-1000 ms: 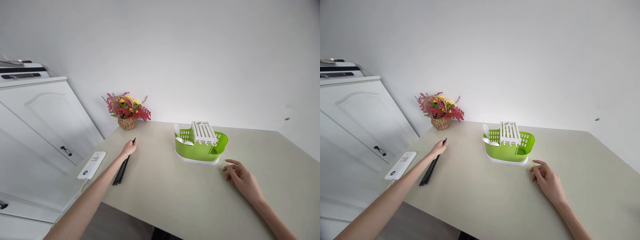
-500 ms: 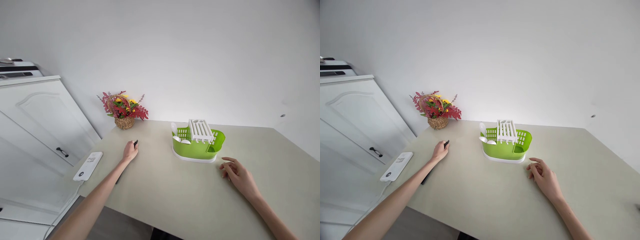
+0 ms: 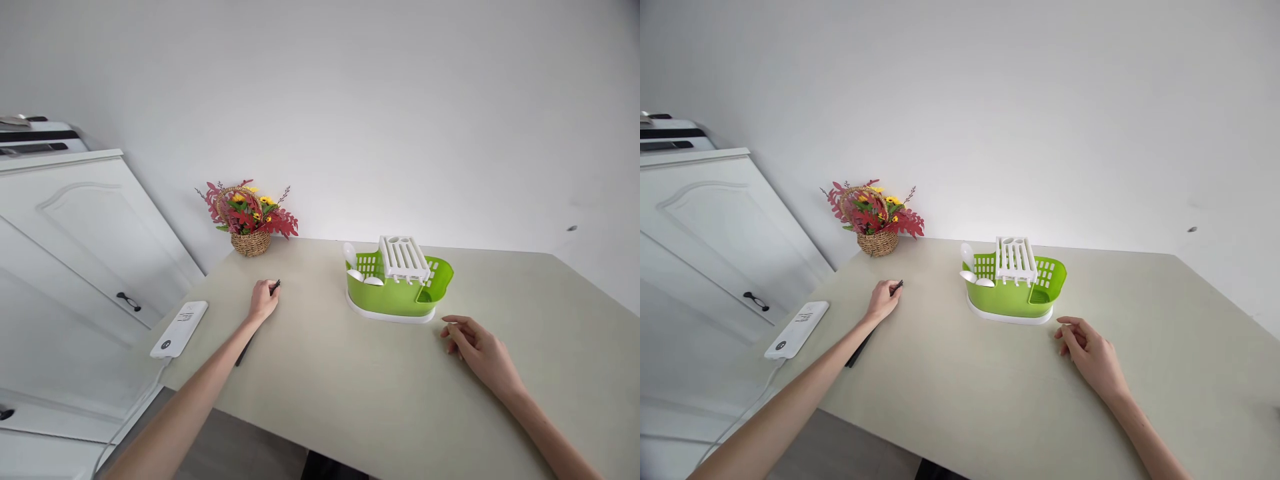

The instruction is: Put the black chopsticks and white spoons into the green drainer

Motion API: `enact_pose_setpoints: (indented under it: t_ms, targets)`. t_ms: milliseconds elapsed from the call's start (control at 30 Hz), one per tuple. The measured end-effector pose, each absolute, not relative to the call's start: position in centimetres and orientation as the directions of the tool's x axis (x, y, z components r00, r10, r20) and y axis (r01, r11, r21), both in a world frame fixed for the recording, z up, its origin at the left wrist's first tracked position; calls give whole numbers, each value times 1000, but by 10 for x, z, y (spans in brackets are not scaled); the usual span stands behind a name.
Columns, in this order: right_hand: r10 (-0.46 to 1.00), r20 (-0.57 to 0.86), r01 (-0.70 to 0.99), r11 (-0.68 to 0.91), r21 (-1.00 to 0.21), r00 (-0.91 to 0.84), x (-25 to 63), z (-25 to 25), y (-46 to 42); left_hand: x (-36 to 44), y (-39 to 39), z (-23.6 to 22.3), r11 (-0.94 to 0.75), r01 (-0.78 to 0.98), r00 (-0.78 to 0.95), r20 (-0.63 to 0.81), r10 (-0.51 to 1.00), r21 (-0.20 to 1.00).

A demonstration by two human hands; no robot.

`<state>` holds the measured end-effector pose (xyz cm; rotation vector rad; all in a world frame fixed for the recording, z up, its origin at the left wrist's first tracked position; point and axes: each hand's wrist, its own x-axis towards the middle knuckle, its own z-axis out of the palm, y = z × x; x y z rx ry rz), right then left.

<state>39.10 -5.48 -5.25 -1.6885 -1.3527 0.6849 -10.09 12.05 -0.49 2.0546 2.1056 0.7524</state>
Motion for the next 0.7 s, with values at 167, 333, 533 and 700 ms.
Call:
enact_pose_setpoints:
  t_ms: [167,333,533,700]
  targets:
    - [961,74,489,-68,-870,266,392,-55,-55,-98,117,-5,-46,895,-89,279,956,444]
    - [959,88,499,-62,-865,271,391,-54,-55,-92,113,3,-56,879,-114,323,939,474]
    - [960,97,508,-53,-859,264,391,-54,-54,-60,109,36,-165,845,-92,442,892,508]
    - [961,101,507,-46,-861,258,391,-56,-54,-5,93,75,-420,710,25,577,817,565]
